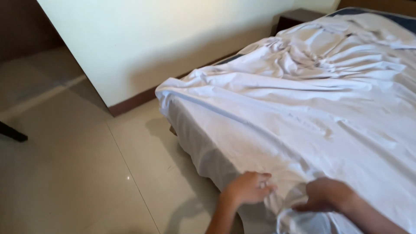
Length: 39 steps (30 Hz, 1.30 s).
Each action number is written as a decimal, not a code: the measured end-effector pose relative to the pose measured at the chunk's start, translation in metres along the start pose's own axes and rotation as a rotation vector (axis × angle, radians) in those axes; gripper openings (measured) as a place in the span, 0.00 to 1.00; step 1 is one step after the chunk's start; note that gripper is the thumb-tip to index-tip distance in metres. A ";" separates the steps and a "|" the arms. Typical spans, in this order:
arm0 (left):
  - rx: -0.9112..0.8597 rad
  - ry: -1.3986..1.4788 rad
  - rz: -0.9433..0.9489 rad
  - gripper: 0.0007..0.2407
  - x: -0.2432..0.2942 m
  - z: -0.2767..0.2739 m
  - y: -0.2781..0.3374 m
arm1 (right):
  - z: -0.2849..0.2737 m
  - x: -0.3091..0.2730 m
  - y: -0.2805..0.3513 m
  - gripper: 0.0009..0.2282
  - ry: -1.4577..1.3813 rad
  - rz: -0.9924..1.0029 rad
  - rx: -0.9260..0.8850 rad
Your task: The person spreads a white fitted sheet over a mattress, smoothing it out and tucking the edges under the mattress. They move around the bed to adjust the sheet on all sides.
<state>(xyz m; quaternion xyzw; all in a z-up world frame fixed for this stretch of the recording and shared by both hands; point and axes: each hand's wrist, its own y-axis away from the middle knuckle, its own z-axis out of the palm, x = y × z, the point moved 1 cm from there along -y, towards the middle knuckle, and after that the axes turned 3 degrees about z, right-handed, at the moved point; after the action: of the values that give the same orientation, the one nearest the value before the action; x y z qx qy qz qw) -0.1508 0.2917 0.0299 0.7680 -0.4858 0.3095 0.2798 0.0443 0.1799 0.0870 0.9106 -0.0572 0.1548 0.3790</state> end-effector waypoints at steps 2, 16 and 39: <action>0.302 0.271 0.130 0.24 -0.031 -0.024 -0.008 | -0.061 0.020 0.002 0.31 -0.369 0.007 -0.015; 1.175 -0.215 -0.572 0.36 -0.219 -0.196 -0.117 | -0.203 0.023 -0.267 0.21 -0.651 -0.405 1.028; 0.881 -0.404 -0.825 0.29 -0.277 -0.337 -0.257 | -0.267 0.101 -0.433 0.37 -0.484 -0.137 0.993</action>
<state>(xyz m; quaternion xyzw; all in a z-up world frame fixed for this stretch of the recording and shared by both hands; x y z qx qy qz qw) -0.0762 0.7916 0.0093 0.9783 -0.0203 0.1961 -0.0635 0.1719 0.6760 0.0062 0.9910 -0.0034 -0.0753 -0.1103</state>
